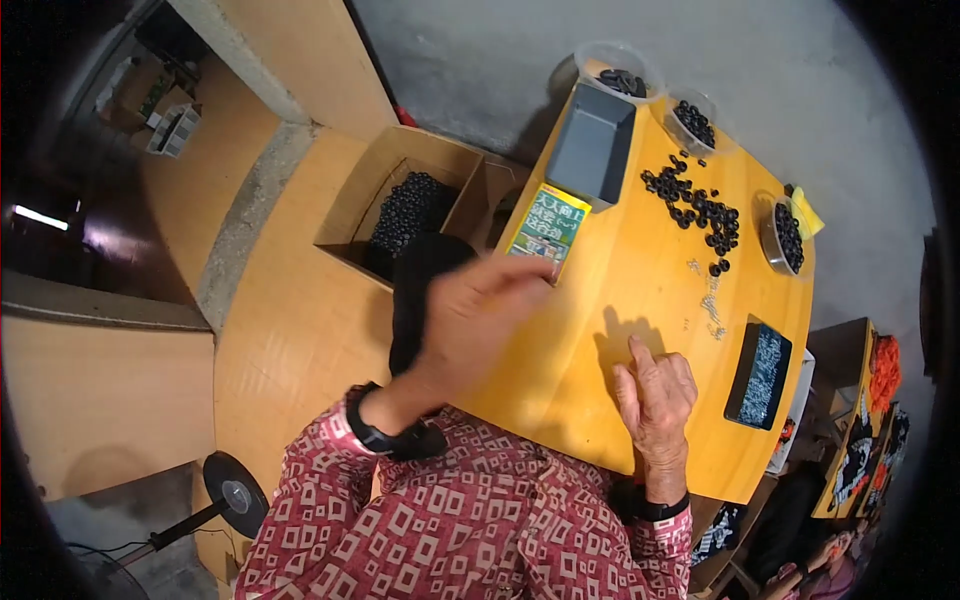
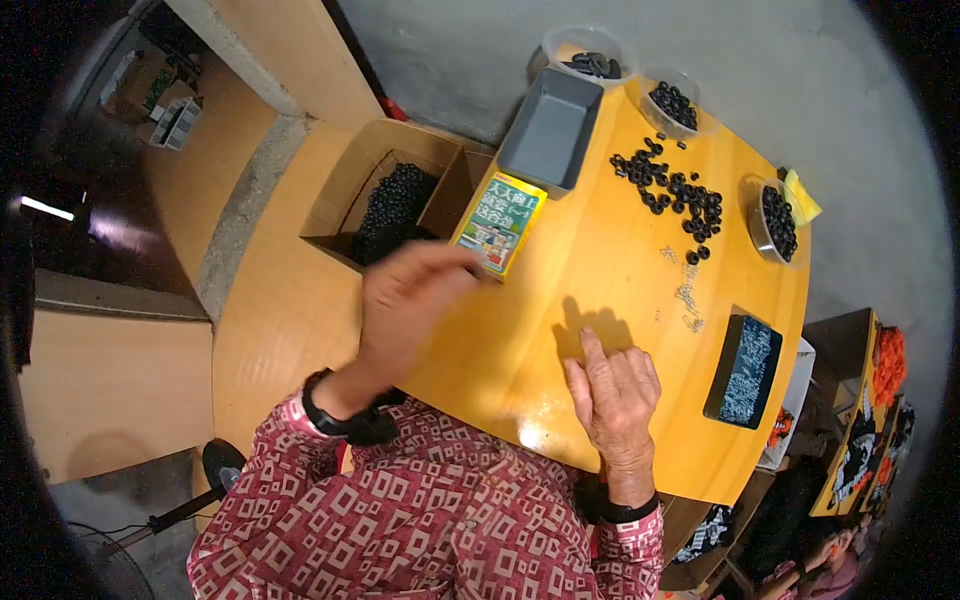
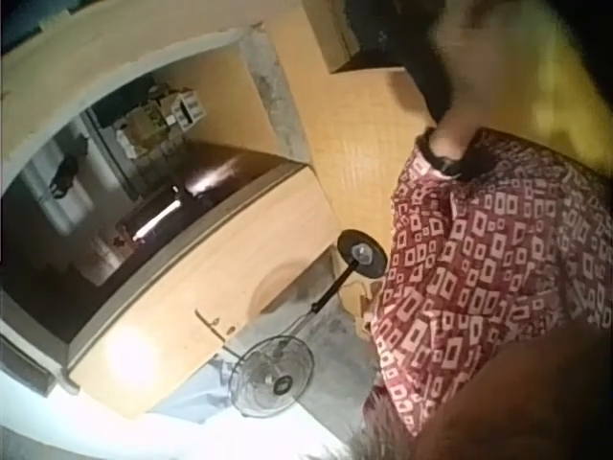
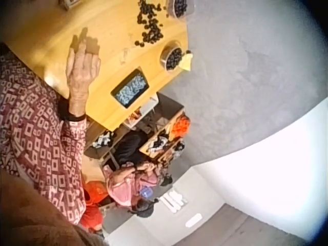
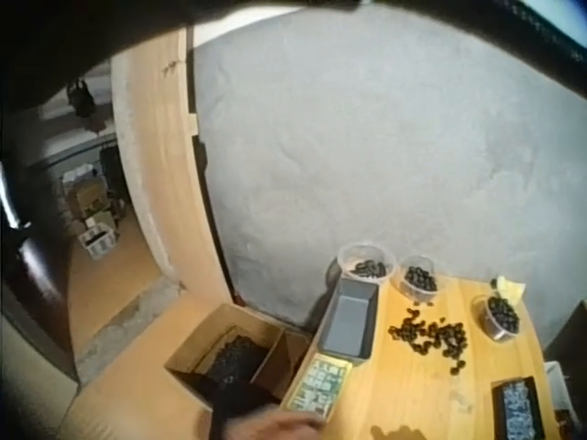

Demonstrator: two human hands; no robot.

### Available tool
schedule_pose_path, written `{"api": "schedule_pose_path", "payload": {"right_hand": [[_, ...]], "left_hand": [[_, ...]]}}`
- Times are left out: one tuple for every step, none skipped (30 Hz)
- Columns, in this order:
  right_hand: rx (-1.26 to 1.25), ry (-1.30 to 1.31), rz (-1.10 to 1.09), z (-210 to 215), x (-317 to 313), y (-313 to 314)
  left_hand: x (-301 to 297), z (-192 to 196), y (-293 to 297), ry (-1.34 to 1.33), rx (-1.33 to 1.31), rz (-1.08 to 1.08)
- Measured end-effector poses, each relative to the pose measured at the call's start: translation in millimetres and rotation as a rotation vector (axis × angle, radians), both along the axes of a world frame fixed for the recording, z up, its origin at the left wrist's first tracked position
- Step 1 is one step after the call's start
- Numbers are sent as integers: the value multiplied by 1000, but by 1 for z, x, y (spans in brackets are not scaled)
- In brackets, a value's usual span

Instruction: The person assembles small black beads by hand, inserting metal pins into them.

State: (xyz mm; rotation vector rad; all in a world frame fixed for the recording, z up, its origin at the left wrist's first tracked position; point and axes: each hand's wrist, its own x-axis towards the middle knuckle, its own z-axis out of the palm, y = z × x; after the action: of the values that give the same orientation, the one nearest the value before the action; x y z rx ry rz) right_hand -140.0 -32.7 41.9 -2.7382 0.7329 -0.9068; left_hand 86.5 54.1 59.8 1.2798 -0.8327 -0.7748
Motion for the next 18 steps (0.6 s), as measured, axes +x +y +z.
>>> {"api": "schedule_pose_path", "payload": {"right_hand": [[-19, 25, -19, -1, -3, 0], [-22, 39, -27, -1, -4, 0], [-24, 35, -24, -1, -4, 2], [-12, 47, -16, -1, -4, 3], [-1, 59, -11, -1, -4, 4], [-11, 58, -19, -1, -3, 3], [-8, 42, -11, -1, -4, 4], [-6, 28, -7, -2, -5, 5], [-19, 35, -38, -2, -6, 6], [0, 49, -20, -3, -7, 7], [17, 58, -4, -4, -8, 7], [-4, 63, -37, -5, -8, 9], [-5, 56, -8, -7, -8, 9], [-6, 55, 12, -8, -11, 8], [-24, 59, -18, -8, -13, 8], [-30, 52, -22, -8, -16, 9], [-35, 43, -24, -8, -19, 11], [-56, 34, -34, -12, -22, 10]], "left_hand": [[22, 5, -2, -9, -21, 119], [48, 6, -3, -162, -40, 211], [74, 2, -4, -170, 44, 295], [95, -9, -8, -114, -62, 393], [112, -23, -6, -221, -33, 480], [127, -35, -3, -325, -10, 559], [130, -44, 1, -388, -10, 554], [133, -56, 10, -416, 116, 475], [130, -63, 22, -451, 238, 396], [118, -67, 28, -516, 318, 305], [107, -68, 33, -589, 389, 214], [101, -75, 41, -716, 359, 165], [95, -81, 48, -842, 326, 125], [88, -79, 48, -883, 292, 95], [85, -74, 49, -930, 264, 71], [83, -72, 49, -816, 329, 38], [81, -71, 53, -819, 308, 22], [80, -74, 55, -1001, 279, -43]]}}
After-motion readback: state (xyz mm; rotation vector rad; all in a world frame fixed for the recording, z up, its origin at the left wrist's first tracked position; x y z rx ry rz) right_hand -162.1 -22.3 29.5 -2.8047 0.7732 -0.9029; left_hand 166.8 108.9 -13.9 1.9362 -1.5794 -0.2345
